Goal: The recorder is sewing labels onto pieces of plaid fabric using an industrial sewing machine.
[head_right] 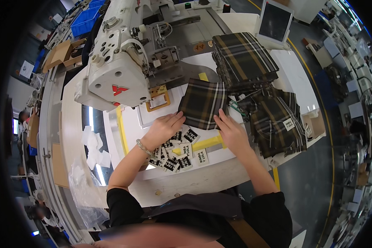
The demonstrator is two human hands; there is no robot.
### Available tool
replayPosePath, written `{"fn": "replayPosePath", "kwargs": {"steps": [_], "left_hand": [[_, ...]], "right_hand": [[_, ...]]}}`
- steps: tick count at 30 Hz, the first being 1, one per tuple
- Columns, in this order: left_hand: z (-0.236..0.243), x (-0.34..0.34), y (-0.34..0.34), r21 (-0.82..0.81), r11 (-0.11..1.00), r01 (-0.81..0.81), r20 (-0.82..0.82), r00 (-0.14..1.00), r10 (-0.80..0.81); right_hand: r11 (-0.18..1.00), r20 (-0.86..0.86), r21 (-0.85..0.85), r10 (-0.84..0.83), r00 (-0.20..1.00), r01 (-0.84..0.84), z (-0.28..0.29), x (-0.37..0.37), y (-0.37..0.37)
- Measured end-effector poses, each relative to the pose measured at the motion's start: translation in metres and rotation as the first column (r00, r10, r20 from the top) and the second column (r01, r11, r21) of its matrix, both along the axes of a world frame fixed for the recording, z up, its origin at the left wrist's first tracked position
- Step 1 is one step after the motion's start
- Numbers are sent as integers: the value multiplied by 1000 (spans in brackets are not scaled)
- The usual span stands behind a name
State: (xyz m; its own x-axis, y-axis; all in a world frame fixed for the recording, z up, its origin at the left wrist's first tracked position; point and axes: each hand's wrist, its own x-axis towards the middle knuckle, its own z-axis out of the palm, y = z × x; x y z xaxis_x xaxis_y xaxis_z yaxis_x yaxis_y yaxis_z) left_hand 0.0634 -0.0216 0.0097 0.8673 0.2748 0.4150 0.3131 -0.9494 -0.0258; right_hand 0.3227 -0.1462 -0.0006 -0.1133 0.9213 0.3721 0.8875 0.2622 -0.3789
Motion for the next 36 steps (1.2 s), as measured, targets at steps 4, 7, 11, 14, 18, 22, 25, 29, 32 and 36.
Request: {"fn": "replayPosePath", "kwargs": {"steps": [4,7,11,14,18,22,25,29,32,36], "left_hand": [[-3,-6,5,21,999,-33,-5,999,33],[-3,-11,8,50,997,-60,-12,998,61],[-4,-19,13,107,988,-112,-31,993,116],[-4,-26,13,107,984,-144,-55,987,150],[-2,-37,8,116,975,-191,-88,976,201],[-1,-54,1,106,953,-284,-73,954,292],[-3,-67,-1,112,942,-317,-73,943,326],[-8,-76,0,133,923,-362,-55,927,371],[-10,-81,1,118,915,-386,-53,918,394],[-12,-82,-1,88,908,-409,-50,909,414]], "right_hand": [[999,121,36,33,992,-37,-1,1,19],[996,161,53,60,985,-69,1,2,37],[991,193,74,92,977,-108,-1,-1,58],[983,206,98,132,970,-155,-4,-5,73],[971,214,120,176,961,-205,-10,-14,91],[960,206,90,243,948,-266,-9,-33,106],[949,198,73,288,937,-307,-11,-45,118],[945,171,83,300,938,-317,-17,-54,130],[951,158,61,290,944,-302,-13,-56,131],[940,184,69,317,931,-333,-10,-53,128]]}}
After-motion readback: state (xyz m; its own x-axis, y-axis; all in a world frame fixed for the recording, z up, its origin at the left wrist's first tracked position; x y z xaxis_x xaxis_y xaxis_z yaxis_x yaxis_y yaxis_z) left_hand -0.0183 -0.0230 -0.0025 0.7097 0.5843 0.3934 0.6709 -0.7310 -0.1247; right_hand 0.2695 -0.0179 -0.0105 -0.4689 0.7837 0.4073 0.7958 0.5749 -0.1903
